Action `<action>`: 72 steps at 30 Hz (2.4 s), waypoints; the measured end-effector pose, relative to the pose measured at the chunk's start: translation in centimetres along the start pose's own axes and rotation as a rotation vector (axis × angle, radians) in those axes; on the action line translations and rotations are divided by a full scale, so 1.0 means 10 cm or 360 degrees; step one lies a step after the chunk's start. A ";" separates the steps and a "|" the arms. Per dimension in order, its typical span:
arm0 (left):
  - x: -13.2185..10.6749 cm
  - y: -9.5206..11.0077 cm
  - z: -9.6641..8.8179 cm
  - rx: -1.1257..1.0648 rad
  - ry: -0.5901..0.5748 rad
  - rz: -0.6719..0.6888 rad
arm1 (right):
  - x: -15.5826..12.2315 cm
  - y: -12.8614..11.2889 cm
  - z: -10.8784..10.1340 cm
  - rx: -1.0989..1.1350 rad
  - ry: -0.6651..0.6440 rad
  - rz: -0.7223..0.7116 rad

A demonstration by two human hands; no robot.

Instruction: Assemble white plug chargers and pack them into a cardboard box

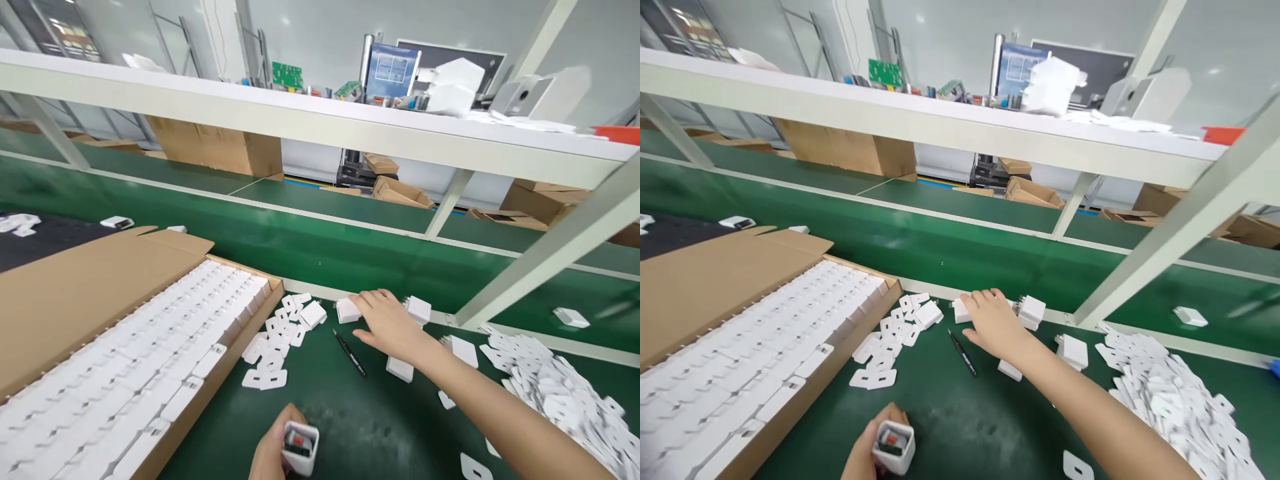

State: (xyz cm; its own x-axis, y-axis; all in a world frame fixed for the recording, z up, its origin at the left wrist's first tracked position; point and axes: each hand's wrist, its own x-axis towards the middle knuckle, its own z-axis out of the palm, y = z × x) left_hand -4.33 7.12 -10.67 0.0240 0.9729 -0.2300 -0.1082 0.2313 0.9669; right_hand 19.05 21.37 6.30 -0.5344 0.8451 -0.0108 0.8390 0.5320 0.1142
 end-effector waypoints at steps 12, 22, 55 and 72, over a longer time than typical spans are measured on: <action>-0.20 0.54 0.52 -0.0200 -0.0150 0.0128 | -2.09 0.72 0.82 0.0378 -0.0071 0.0317; -0.47 0.70 0.80 0.0220 -0.0349 0.0216 | -2.01 -0.32 0.45 0.0874 0.0818 0.0135; -0.64 0.54 1.02 0.0274 -0.0417 0.0548 | -1.79 -0.95 0.70 0.1604 0.0942 0.0333; -0.54 0.18 1.04 0.0259 -0.0536 0.0736 | -1.83 -1.22 1.20 0.2112 0.0976 0.0747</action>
State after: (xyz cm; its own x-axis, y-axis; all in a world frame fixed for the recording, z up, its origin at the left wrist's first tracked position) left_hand 5.69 2.33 -6.56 0.3274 0.9137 0.2408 -0.0290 -0.2451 0.9691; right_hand 19.81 0.06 -6.83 0.1168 0.9711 0.2080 0.2443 0.1749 -0.9538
